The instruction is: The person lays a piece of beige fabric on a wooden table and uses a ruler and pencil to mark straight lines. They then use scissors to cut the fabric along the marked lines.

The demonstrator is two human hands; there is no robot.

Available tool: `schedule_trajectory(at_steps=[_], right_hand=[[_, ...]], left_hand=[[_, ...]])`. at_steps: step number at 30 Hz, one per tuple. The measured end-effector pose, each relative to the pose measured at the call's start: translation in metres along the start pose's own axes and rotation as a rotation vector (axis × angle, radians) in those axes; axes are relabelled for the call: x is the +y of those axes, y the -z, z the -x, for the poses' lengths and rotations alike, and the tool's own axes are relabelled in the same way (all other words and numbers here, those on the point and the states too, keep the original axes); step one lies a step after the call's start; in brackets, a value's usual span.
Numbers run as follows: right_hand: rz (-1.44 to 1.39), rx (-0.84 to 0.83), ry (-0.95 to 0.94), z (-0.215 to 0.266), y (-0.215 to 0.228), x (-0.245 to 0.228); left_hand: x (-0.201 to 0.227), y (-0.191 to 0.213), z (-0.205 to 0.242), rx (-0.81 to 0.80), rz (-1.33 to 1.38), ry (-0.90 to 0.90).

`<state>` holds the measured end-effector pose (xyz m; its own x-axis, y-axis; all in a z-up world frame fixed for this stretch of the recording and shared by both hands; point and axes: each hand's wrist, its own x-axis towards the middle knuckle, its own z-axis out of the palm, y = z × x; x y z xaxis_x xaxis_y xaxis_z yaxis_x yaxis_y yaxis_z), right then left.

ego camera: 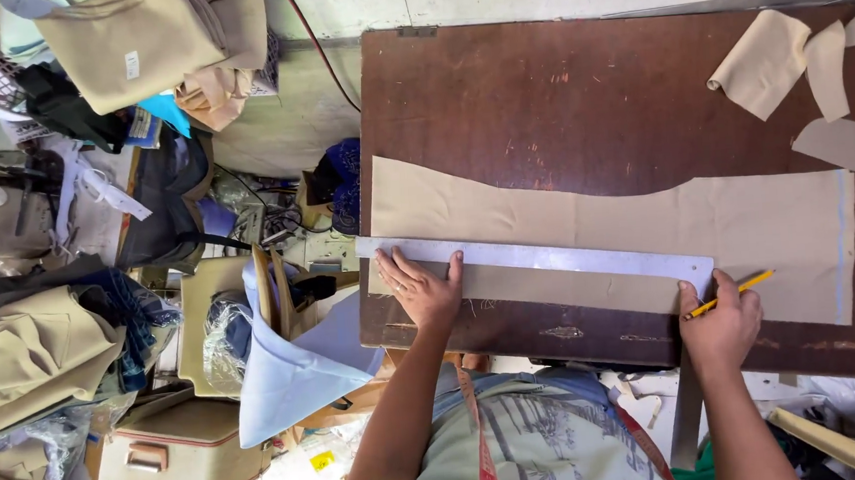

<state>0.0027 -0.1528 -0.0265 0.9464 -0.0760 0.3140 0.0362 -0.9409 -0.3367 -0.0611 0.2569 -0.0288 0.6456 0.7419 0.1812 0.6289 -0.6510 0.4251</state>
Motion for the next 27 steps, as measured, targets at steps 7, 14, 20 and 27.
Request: schedule_trajectory(at_steps=[7, 14, 20, 27], right_hand=[[0.080, 0.112, 0.004, 0.003, -0.025, 0.019], [-0.030, 0.134, 0.003, -0.004, -0.027, 0.004], [0.028, 0.211, 0.037, -0.005, -0.020, -0.005], [0.009, 0.173, 0.026, -0.013, -0.025, 0.000]], left_hand=[[0.006, 0.008, -0.002, -0.123, -0.065, 0.044], [0.009, 0.017, -0.007, -0.237, -0.010, 0.119], [0.010, 0.016, -0.006, -0.258, -0.017, 0.127], [0.008, 0.012, -0.007, -0.245, -0.033, 0.126]])
